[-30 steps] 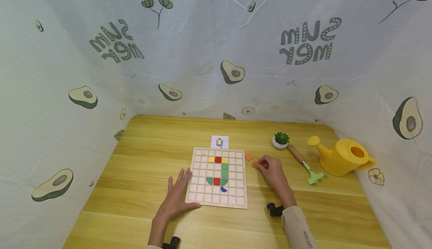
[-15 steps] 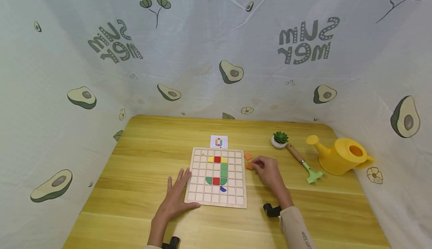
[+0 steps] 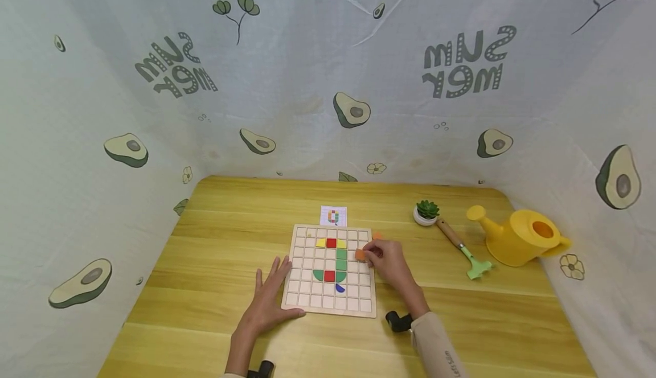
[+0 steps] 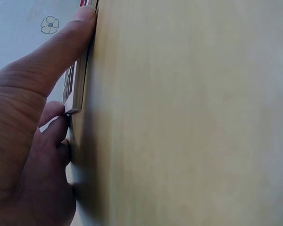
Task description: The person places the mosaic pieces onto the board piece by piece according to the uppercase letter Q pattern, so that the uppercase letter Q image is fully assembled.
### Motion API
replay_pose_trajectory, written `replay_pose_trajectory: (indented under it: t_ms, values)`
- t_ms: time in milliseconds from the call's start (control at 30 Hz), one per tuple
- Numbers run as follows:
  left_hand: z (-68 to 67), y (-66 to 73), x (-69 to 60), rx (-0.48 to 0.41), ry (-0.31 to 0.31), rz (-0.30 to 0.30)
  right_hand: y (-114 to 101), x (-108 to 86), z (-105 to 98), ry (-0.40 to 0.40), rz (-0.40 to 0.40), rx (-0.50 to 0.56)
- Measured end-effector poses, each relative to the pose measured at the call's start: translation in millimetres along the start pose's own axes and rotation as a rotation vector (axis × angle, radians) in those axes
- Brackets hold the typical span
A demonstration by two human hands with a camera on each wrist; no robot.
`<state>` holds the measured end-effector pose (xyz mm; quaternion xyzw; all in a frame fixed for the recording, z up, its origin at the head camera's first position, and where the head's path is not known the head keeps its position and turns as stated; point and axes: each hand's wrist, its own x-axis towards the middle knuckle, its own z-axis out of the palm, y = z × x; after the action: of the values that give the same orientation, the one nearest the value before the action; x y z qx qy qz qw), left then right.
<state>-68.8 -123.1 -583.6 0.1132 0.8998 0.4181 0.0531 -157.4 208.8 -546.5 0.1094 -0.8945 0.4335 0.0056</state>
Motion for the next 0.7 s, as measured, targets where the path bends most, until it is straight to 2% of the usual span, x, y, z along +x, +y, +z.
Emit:
replay_pose_trajectory:
  t_ms: [267,700]
  values:
    - [0.3,0.8,0.3,0.002,-0.009,-0.026,-13.1,5.5,18.9,-0.064,0.024,0.027]
    - [-0.7,1.4,0.2,-0.008,-0.007,-0.019,-36.0,14.1,44.6,-0.094,-0.065,0.046]
